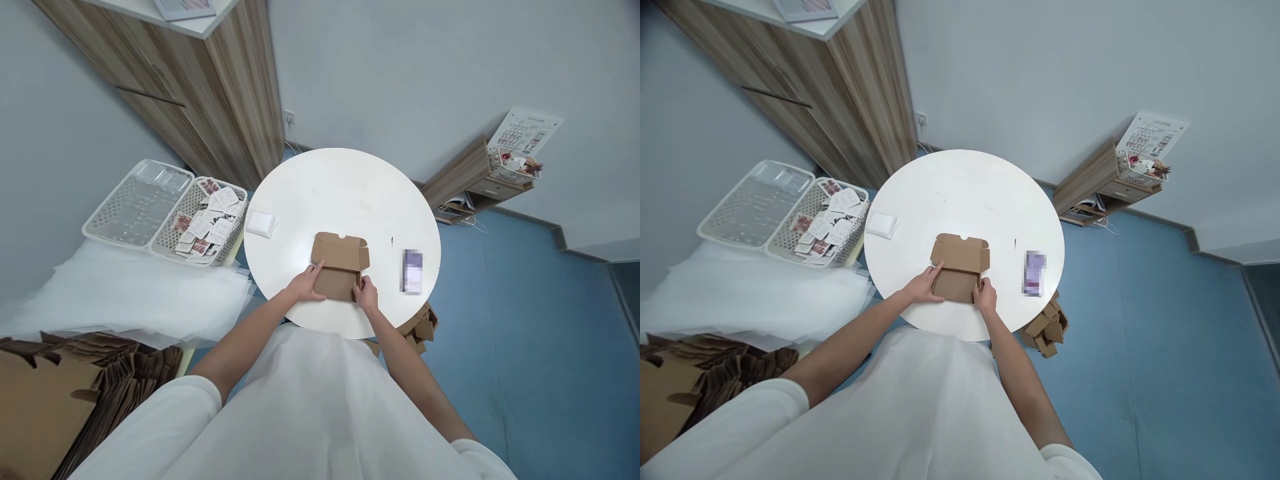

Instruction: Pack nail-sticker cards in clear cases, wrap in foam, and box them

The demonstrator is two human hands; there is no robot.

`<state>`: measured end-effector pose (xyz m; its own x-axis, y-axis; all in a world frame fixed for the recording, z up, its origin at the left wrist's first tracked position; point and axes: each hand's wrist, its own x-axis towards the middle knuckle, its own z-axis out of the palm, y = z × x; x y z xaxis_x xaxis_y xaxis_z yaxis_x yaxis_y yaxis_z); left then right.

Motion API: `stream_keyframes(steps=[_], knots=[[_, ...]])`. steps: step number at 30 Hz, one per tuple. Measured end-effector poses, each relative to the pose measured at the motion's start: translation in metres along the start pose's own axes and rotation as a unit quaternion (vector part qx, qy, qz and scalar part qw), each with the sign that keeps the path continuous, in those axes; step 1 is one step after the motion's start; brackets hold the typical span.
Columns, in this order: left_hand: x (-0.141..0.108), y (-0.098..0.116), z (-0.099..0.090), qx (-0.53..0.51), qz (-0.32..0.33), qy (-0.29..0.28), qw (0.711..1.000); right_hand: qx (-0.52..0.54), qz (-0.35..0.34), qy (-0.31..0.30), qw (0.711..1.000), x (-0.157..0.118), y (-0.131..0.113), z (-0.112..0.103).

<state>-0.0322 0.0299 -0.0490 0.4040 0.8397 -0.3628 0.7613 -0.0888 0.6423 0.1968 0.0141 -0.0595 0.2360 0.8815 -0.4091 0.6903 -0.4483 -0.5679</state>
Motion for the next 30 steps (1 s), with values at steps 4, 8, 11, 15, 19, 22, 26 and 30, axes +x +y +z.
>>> stream_keyframes(steps=[4,8,11,15,19,22,26,30], knots=[[-0.001,0.002,0.000,0.008,-0.005,-0.008,1.000,0.001,0.005,-0.001,1.000,-0.001,0.000,-0.002],[-0.005,0.002,0.001,0.012,0.005,-0.017,1.000,0.004,0.021,-0.005,1.000,-0.001,0.002,-0.004],[-0.008,0.003,0.001,0.006,0.007,-0.015,1.000,0.007,0.030,-0.002,1.000,-0.001,0.003,-0.004],[-0.010,0.005,0.002,-0.021,0.004,-0.003,1.000,0.019,0.034,-0.002,0.999,0.000,0.002,-0.005],[-0.013,0.004,0.003,-0.080,0.016,0.027,0.996,0.044,0.038,-0.006,0.998,-0.002,-0.001,-0.009],[-0.020,0.005,0.006,-0.139,0.002,0.047,0.989,0.071,0.040,-0.008,0.997,-0.007,-0.001,-0.012],[-0.029,0.007,0.011,-0.223,-0.062,0.053,0.971,0.150,0.018,-0.014,0.988,-0.018,0.007,-0.011],[-0.029,0.014,0.014,-0.253,-0.072,0.049,0.963,0.228,0.009,-0.020,0.973,-0.024,0.016,-0.007]])
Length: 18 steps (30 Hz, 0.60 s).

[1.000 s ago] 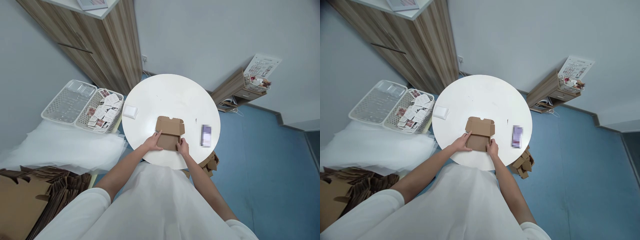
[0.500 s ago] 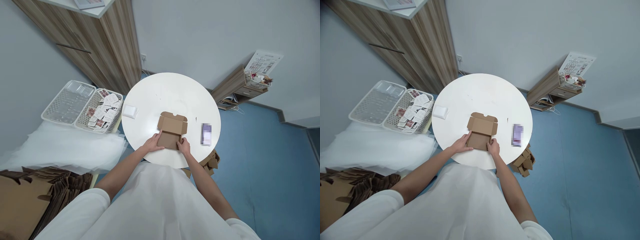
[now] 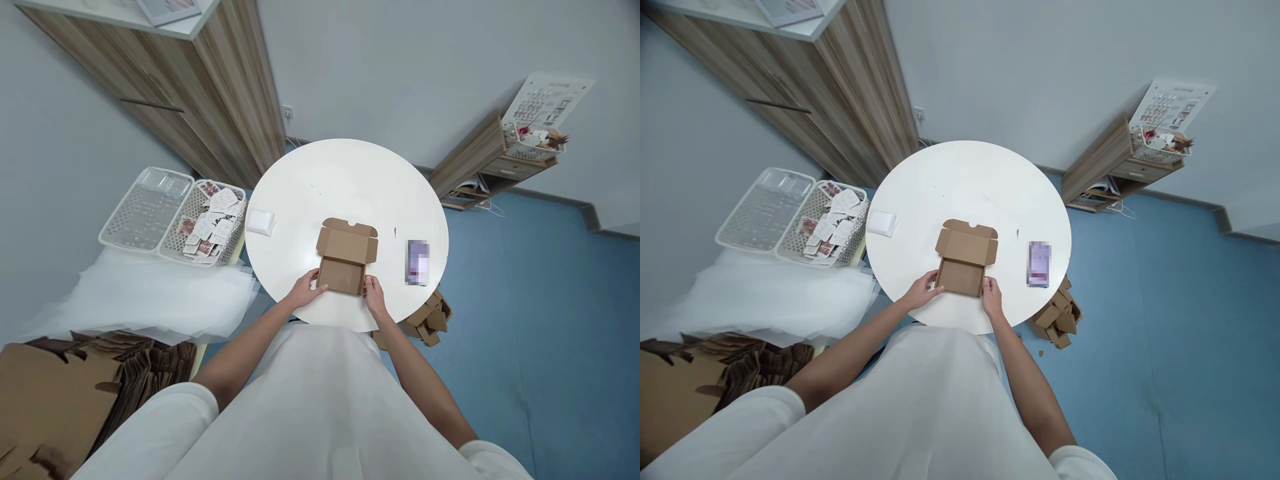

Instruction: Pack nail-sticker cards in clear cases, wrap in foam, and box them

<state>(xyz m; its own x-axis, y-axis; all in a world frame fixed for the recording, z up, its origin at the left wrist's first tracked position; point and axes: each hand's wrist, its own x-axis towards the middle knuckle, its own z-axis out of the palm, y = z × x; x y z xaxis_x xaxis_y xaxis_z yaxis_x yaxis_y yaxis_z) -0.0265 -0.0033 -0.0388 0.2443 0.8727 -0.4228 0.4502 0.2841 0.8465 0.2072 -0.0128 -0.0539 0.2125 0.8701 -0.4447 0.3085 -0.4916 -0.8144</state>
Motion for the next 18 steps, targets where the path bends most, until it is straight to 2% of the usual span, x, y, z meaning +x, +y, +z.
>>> stream_keyframes(steps=[7,12,18], knots=[[0.015,0.012,0.020,-0.001,0.003,-0.005,1.000,0.068,0.013,0.018,0.997,0.006,0.008,-0.015],[0.017,0.011,0.033,0.013,-0.008,0.028,0.999,0.083,0.020,0.004,0.996,0.007,0.019,-0.024],[0.012,0.005,0.038,-0.008,-0.023,0.061,0.998,0.086,0.023,-0.018,0.996,0.005,0.033,-0.033]])
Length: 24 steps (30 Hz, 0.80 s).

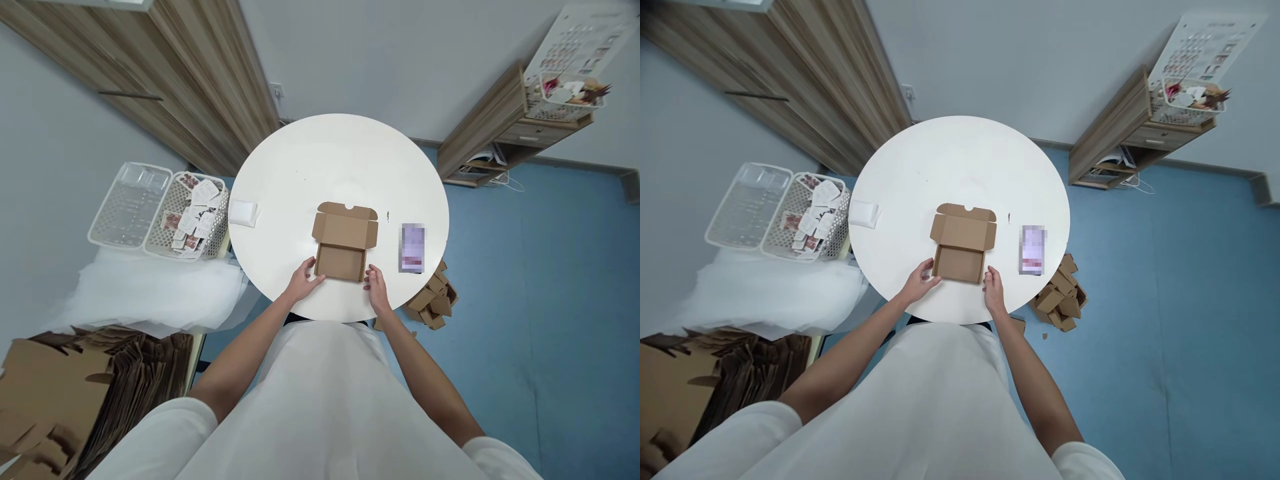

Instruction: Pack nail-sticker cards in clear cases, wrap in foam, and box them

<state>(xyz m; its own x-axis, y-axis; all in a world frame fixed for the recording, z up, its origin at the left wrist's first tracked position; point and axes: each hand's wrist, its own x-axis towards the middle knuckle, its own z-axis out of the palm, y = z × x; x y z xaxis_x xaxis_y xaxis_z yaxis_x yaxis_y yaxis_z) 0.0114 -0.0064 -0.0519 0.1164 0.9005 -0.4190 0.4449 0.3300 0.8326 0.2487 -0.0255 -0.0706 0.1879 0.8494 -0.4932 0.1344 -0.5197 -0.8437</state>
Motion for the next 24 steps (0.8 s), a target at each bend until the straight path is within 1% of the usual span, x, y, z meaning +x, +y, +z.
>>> stream_keyframes(steps=[3,6,9,12,13,15,17,19,21,23,24], knots=[[-0.001,-0.004,-0.002,-0.028,0.003,0.010,1.000,-0.019,-0.018,0.013,1.000,-0.005,0.000,-0.006],[-0.002,-0.011,-0.010,-0.051,-0.023,0.027,0.998,-0.064,-0.041,0.056,0.996,-0.014,-0.005,-0.009],[-0.001,-0.021,-0.025,-0.049,-0.045,0.038,0.997,-0.098,-0.071,0.090,0.989,-0.025,-0.016,-0.006],[0.001,-0.035,-0.049,-0.038,-0.027,0.038,0.998,-0.116,-0.124,0.111,0.979,-0.034,-0.031,0.011],[0.002,-0.040,-0.058,-0.033,-0.016,0.040,0.999,-0.116,-0.140,0.112,0.977,-0.036,-0.036,0.020],[0.004,-0.050,-0.081,-0.009,0.008,0.056,0.998,-0.108,-0.165,0.102,0.975,-0.037,-0.047,0.045],[0.008,-0.060,-0.106,0.028,0.030,0.099,0.994,-0.095,-0.180,0.071,0.976,-0.036,-0.059,0.078],[0.015,-0.069,-0.132,0.061,0.047,0.162,0.984,-0.097,-0.181,0.009,0.979,-0.036,-0.071,0.115],[0.023,-0.075,-0.158,0.069,0.049,0.227,0.970,-0.113,-0.178,-0.057,0.976,-0.036,-0.082,0.152],[0.035,-0.076,-0.180,0.064,0.066,0.262,0.961,-0.127,-0.172,-0.108,0.971,-0.036,-0.093,0.183],[0.041,-0.076,-0.191,0.061,0.078,0.271,0.957,-0.133,-0.163,-0.131,0.969,-0.035,-0.098,0.196]])
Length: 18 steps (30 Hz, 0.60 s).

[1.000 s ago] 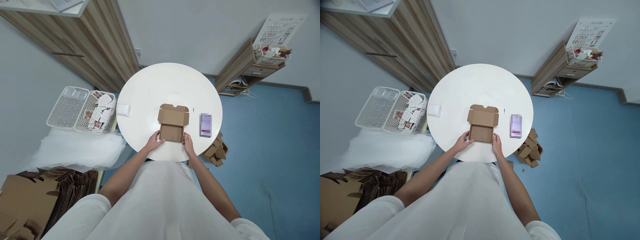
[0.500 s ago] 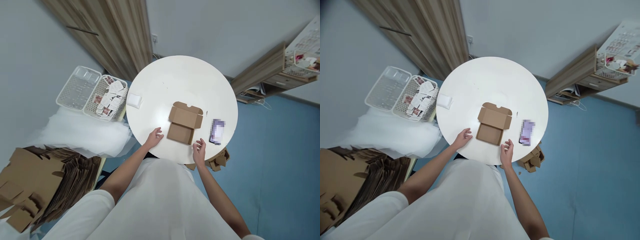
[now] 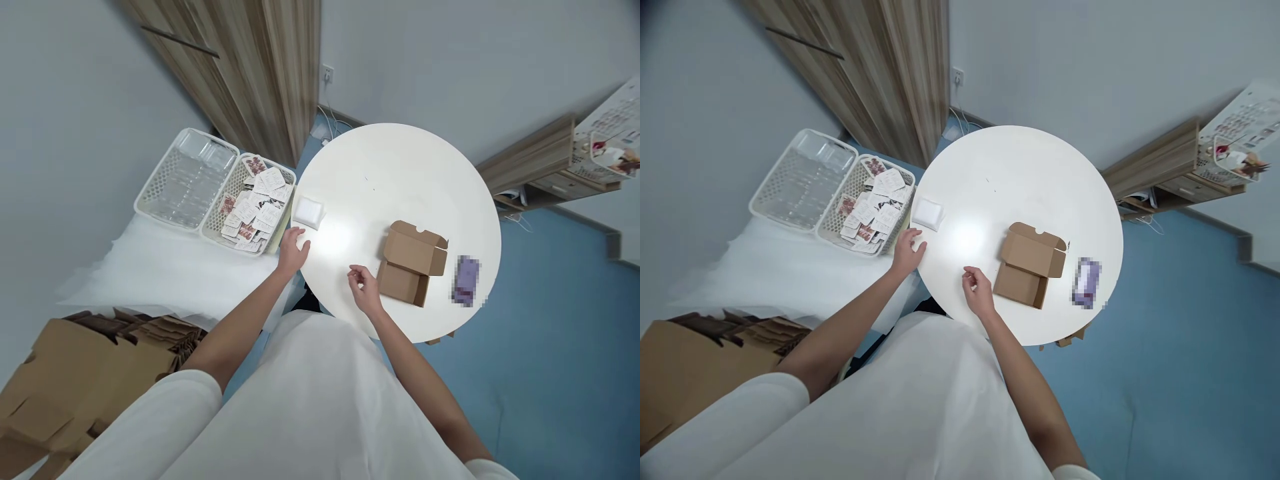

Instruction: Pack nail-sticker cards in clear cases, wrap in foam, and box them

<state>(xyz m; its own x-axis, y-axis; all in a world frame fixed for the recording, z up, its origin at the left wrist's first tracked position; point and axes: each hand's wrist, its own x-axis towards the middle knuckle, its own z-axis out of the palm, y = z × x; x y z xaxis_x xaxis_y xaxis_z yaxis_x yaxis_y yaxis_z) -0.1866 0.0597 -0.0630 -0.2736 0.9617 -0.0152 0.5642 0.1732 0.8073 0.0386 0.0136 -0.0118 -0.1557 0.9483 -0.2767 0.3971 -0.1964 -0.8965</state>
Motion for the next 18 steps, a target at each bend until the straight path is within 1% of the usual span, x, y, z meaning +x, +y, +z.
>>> stream_keyframes(steps=[2,5,7,10,13,16,18], knots=[[0.021,0.000,-0.007,-0.002,0.021,0.004,1.000,0.003,0.027,-0.036,0.999,0.013,-0.010,0.015],[0.047,0.001,-0.008,0.008,0.022,-0.014,1.000,0.026,0.094,-0.058,0.994,0.039,-0.018,0.028],[0.058,0.000,-0.004,0.008,0.006,-0.033,0.999,0.052,0.137,-0.070,0.987,0.057,-0.022,0.033],[0.064,-0.005,0.003,0.006,-0.017,-0.056,0.998,0.088,0.179,-0.090,0.976,0.081,-0.028,0.040],[0.064,-0.010,0.008,0.010,-0.021,-0.051,0.998,0.113,0.190,-0.096,0.970,0.097,-0.030,0.048],[0.068,-0.013,0.008,0.018,-0.018,-0.032,0.999,0.141,0.181,-0.066,0.971,0.107,-0.029,0.057],[0.073,-0.014,0.008,0.031,-0.021,-0.039,0.999,0.157,0.173,-0.041,0.972,0.112,-0.027,0.062]])
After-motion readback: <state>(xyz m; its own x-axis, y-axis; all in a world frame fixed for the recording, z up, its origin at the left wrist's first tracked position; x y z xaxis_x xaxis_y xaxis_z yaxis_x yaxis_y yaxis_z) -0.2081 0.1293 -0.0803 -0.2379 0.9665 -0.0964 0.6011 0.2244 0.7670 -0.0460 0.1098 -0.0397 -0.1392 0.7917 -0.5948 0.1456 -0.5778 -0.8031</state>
